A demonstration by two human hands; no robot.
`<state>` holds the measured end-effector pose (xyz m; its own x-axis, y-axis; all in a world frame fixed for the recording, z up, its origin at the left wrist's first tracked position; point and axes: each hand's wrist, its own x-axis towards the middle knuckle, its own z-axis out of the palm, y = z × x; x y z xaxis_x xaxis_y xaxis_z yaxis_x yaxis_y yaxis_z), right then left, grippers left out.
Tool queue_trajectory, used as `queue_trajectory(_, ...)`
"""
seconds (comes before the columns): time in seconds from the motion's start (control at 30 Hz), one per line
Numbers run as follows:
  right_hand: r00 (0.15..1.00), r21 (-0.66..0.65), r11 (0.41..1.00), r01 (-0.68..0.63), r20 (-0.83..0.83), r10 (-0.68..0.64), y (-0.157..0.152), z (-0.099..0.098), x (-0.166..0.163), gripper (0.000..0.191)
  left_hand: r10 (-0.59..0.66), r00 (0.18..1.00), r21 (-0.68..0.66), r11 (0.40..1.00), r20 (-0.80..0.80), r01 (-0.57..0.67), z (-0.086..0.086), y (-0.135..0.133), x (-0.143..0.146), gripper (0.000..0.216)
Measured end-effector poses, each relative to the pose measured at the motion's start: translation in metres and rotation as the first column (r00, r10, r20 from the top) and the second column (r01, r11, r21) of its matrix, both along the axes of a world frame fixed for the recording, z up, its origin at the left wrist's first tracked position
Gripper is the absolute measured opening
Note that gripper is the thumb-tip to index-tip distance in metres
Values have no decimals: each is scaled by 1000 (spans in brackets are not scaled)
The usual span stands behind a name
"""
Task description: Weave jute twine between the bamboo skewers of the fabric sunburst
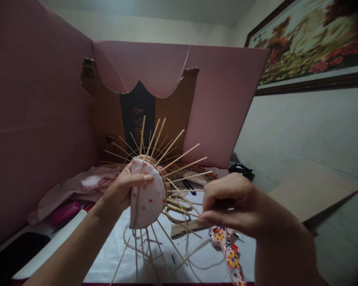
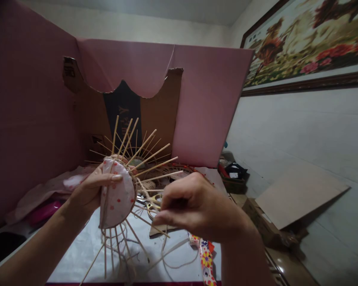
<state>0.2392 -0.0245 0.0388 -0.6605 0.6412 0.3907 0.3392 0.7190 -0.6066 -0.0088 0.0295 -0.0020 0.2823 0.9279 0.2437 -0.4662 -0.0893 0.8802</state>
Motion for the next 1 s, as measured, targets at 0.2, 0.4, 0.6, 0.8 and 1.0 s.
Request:
queue_trajectory(0.2, 977, 63, 993, -103, 196, 89, 1, -7, -21, 24, 2, 1000, 9, 1000, 1, -2, 2, -1, 0, 27)
queue_trajectory(0.4, 993, 109, 992, 63, 91, -73, 0, -2, -2, 23, -9, 998, 7, 1000, 63, 8, 2, -1, -3, 27)
queue_trajectory(0.6, 978, -102, 976, 195, -51, -201, 9, 3, 19, 27, -41, 997, 5, 999, 62, 40, -1, 2, -7, 29)
queue_trajectory(0.8, 973, -291, 951, 106, -167, -160, 39, -3, 22, 27, -41, 995, -60, 997, 92, 46, 0, -1, -7, 29)
queue_trajectory(1.0, 999, -412, 911, -12, -35, -3, 64, -26, -14, 27, -14, 989, -60, 998, 147, 23, 1, -5, -7, 24)
